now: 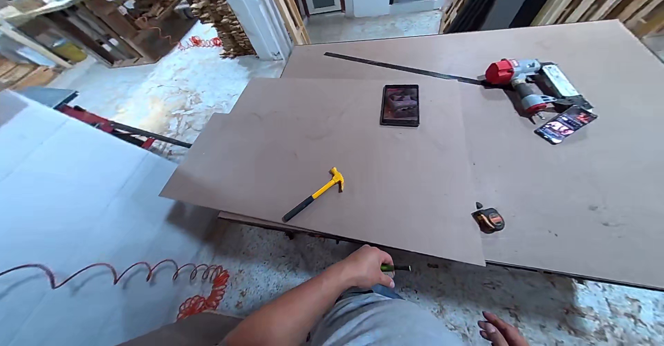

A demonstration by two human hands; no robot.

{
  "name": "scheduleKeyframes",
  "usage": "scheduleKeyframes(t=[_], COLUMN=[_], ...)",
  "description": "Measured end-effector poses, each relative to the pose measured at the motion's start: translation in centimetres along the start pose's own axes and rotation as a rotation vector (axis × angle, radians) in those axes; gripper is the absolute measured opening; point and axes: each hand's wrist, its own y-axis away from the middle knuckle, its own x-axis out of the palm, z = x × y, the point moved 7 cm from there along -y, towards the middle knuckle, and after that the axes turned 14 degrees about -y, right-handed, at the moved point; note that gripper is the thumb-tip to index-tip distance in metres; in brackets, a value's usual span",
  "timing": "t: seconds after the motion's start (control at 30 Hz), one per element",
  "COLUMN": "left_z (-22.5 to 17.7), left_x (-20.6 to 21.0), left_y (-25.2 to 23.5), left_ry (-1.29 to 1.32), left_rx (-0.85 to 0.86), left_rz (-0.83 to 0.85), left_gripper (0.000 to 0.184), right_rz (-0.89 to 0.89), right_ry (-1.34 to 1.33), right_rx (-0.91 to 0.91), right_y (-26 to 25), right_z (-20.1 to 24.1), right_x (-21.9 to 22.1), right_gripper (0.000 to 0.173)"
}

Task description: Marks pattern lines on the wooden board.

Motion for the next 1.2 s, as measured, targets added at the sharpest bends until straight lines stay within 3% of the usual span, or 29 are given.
scheduleKeyframes(t=[0.2, 0.4, 0.67, 0.77, 0.83, 0.97, 1.2], left_z=[-4.0, -3.7, -4.5, -6.7, -7.9, -7.8, -5.1], left_x=[-7.1, -10.0, -5.4, -3.8, -2.5, 0.1, 0.9], left_y=[-6.8, -8.7, -7.4, -7.4, -6.2, -3.8, -2.6], left_ry=[-0.058, 0.051, 0.338, 0.395, 0.427, 0.484, 0.548], left_rx=[0.027, -0.201, -0.539, -0.604, -0.643, -0.690, -0.744], left_rz=[-0.036, -0.171, -0.378, -0.378, -0.403, -0.431, -0.433], left_gripper=[0.036, 0.033, 0.031, 0.034, 0.036, 0.034, 0.033], right_rz=[-0.023, 0.019, 0.295, 0.256, 0.203, 0.300, 0.355], right_ry=[-0.005, 0.129, 0.388, 0.523, 0.716, 1.048, 1.266], right_rx=[0.007, 0.003, -0.167, -0.264, -0.403, -0.215, 0.030], right_y=[-3.3, -10.4, -26.2, -31.2, -34.8, -39.8, -41.5], right_z=[2.1, 3.8, 12.4, 14.7, 14.6, 12.1, 13.3], right_x=[-3.6, -9.3, -14.1, -14.9, -14.3, -11.9, -9.6], right_gripper=[0.041, 0.038, 0.041, 0.040, 0.055, 0.106, 0.102])
